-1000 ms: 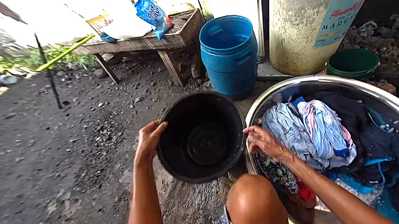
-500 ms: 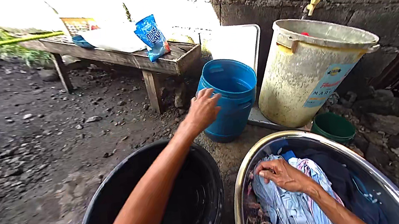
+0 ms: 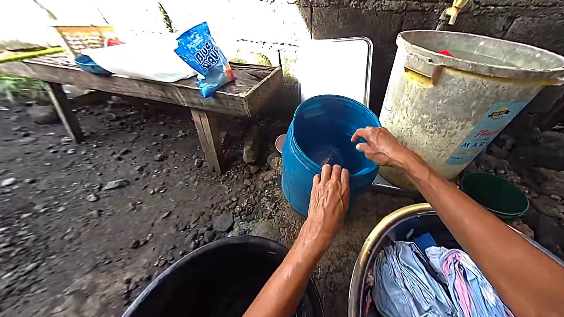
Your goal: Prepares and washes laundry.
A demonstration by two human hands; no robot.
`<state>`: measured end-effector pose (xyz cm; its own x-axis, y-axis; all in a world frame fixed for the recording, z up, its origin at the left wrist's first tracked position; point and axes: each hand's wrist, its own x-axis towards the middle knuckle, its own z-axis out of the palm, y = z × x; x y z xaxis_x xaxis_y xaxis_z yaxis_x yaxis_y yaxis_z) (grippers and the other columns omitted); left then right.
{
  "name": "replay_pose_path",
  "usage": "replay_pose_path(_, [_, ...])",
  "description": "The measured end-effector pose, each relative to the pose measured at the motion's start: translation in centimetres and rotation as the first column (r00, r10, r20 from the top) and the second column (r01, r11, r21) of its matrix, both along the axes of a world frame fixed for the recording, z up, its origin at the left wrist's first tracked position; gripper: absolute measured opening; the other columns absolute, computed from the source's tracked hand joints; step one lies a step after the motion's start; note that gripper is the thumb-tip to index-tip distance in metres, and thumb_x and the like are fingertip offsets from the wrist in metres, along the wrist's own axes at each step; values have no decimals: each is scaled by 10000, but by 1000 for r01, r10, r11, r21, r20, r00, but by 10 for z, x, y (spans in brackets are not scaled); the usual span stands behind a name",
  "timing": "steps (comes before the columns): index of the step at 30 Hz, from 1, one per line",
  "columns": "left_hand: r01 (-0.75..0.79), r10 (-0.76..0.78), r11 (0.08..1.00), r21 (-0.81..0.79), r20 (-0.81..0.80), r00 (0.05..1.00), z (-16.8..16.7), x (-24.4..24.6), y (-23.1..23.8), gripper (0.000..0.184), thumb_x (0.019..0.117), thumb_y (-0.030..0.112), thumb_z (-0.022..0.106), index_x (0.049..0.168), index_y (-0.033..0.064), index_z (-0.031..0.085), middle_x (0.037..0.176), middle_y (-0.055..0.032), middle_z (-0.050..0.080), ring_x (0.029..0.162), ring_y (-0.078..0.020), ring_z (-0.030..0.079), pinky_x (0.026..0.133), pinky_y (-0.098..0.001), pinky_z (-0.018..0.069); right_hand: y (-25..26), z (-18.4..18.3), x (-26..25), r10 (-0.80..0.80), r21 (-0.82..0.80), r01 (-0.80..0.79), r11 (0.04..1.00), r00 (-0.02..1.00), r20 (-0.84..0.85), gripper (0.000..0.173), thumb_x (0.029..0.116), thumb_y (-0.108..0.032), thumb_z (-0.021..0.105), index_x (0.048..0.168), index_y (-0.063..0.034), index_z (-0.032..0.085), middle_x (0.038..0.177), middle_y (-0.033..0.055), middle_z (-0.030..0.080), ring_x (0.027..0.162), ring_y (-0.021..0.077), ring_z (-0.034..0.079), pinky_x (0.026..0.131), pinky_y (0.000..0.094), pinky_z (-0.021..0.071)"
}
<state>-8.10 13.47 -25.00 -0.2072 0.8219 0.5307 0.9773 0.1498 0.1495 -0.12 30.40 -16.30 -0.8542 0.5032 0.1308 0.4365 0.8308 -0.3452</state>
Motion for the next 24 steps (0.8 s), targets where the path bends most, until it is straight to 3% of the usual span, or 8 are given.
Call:
replay_pose_path(6, [-21,42,986,167,-127,991,-16,13,-8,142,918,-45,559,975,4,680,951,-154,668,948,-343,665,740,-433,538,5,-35,-45,61,-43,-48,998,917,393,701,916,-197,769,1532,-70,458,1436,240,552,1335,430,524,1095,602,424])
replay_pose_path(9, [-1,30,982,187,-155,987,-21,14,-15,135,914,-45,570,958,28,674,925,-131,654,925,-322,657,729,-412,528,7,-46,-60,63,18,-80,997,884,463,792,873,-158,808,1569,-145,429,1588,205,403,1413,463,422,1087,648,407])
replay_pose_path(12, [5,28,980,200,-158,987,-26,17,-20,134,927,-32,561,954,42,669,916,-114,641,917,-307,647,739,-403,518,5,-54,-69,24,71,-67,995,877,481,830,857,-114,808,1582,-210,417,1650,218,293,1448,490,360,1040,708,393])
replay_pose_path(15, [-7,44,972,234,-154,987,-31,23,-23,141,934,-24,551,933,55,668,898,-98,634,894,-288,635,732,-387,498,19,-57,-80,-44,7,45,999,905,422,770,949,-244,734,1598,-107,343,1539,307,412,1331,507,504,1031,677,450])
replay_pose_path(18, [2,34,971,238,-149,988,-34,28,-30,139,941,-8,545,917,61,663,883,-85,625,876,-273,624,730,-376,494,37,-68,-89,-90,-118,152,981,905,415,712,1031,-362,610,1575,-5,320,1412,314,550,1297,471,558,1063,632,442])
replay_pose_path(21, [6,35,965,263,-152,988,-39,33,-36,151,944,1,540,910,76,666,884,-68,633,882,-256,626,737,-370,489,45,-85,-97,-98,-275,220,936,913,397,871,1012,-536,585,1619,-21,231,1495,295,494,1386,442,490,1135,619,377])
replay_pose_path(23, [11,30,962,274,-145,989,-42,36,-38,154,948,6,536,907,87,660,887,-59,636,895,-249,626,760,-370,489,37,-88,-98,-91,-362,249,898,911,402,933,986,-550,626,1630,-32,193,1559,279,426,1435,424,435,1157,607,349])
replay_pose_path(24, [16,24,961,276,-140,990,-43,38,-39,154,951,8,535,910,89,659,885,-56,633,899,-247,624,767,-370,486,35,-92,-98,-98,-403,262,877,919,382,918,974,-520,663,1621,-34,228,1561,273,423,1436,421,430,1153,609,355])
